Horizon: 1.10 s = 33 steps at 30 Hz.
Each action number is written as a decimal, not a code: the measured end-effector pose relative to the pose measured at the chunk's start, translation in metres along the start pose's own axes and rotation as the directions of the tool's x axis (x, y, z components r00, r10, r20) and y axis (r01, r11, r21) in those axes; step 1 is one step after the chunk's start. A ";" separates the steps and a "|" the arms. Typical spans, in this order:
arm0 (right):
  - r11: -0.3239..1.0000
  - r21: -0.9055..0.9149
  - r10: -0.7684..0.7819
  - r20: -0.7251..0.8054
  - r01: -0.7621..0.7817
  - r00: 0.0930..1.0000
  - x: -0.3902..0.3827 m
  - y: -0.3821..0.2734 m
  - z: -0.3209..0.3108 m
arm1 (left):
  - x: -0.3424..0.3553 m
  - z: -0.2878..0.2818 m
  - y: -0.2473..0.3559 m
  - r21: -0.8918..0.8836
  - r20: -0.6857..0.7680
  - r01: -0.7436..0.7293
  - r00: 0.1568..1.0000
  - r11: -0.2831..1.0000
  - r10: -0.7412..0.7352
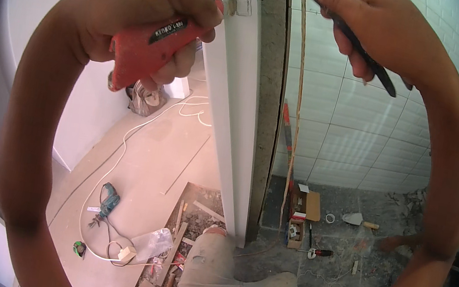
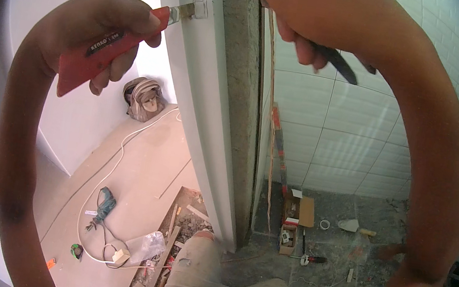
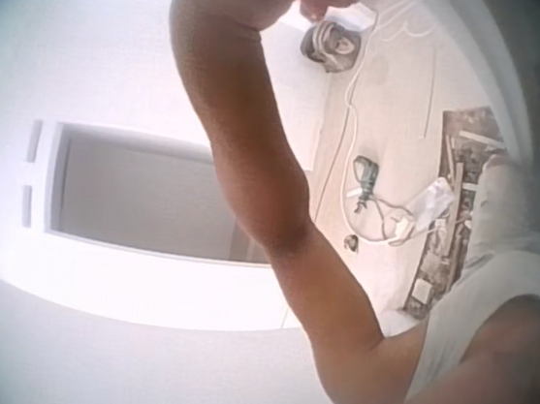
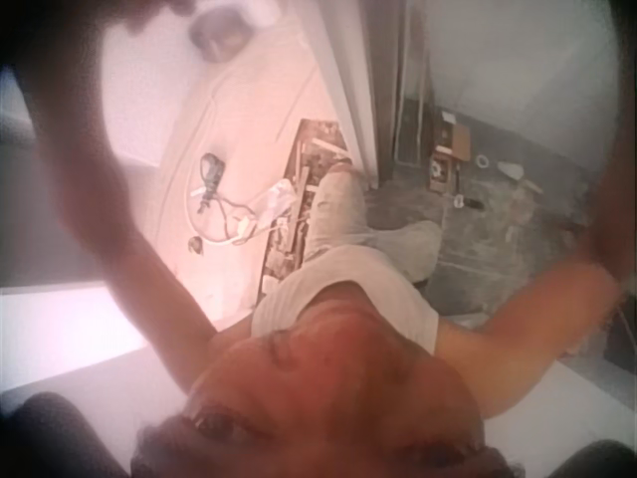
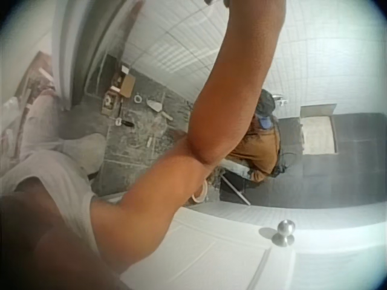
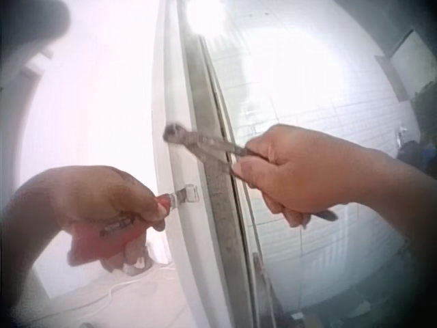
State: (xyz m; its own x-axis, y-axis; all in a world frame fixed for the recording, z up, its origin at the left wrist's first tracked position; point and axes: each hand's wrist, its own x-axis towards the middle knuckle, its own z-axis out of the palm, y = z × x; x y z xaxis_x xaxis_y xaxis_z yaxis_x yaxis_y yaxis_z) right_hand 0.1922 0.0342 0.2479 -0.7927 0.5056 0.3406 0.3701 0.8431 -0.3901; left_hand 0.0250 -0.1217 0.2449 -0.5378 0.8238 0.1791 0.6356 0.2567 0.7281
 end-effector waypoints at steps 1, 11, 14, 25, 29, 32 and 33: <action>1.000 -0.020 -0.014 0.001 0.014 1.000 0.001 0.002 0.001 | -0.001 0.000 0.003 -0.002 0.009 0.000 1.000 1.000 0.000; 0.990 0.141 -0.004 0.208 -0.026 0.978 0.006 0.001 -0.013 | 0.005 -0.014 0.013 0.088 -0.031 -0.008 0.999 0.996 0.011; 0.986 -0.169 0.018 0.147 0.007 0.989 0.003 0.007 -0.006 | 0.004 -0.015 0.012 0.018 0.007 0.009 1.000 1.000 -0.009; 0.822 0.560 0.113 -0.346 0.108 0.931 -0.068 0.143 0.093 | -0.010 0.041 -0.040 0.291 -0.229 -0.088 0.961 0.953 0.158; 0.477 0.879 0.304 -0.142 -0.021 0.942 -0.130 0.257 0.224 | 0.003 0.078 -0.089 0.185 -0.397 -0.220 0.875 0.958 0.278; 0.332 0.847 0.696 0.076 -0.415 0.714 -0.169 0.313 0.332 | 0.031 0.121 -0.106 0.215 -0.574 -0.240 0.753 0.947 0.321; 0.257 0.827 0.740 0.165 -0.501 0.652 -0.187 0.330 0.366 | 0.034 0.134 -0.103 0.194 -0.634 -0.206 0.720 0.959 0.283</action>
State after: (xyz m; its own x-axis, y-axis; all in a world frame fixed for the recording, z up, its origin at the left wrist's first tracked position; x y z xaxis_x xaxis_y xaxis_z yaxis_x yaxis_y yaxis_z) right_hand 0.2852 0.1506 -0.2579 -0.3229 0.9235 -0.2074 0.0916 -0.1876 -0.9780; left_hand 0.0153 -0.0529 0.0873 -0.5587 0.3453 0.7541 0.8278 0.1750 0.5331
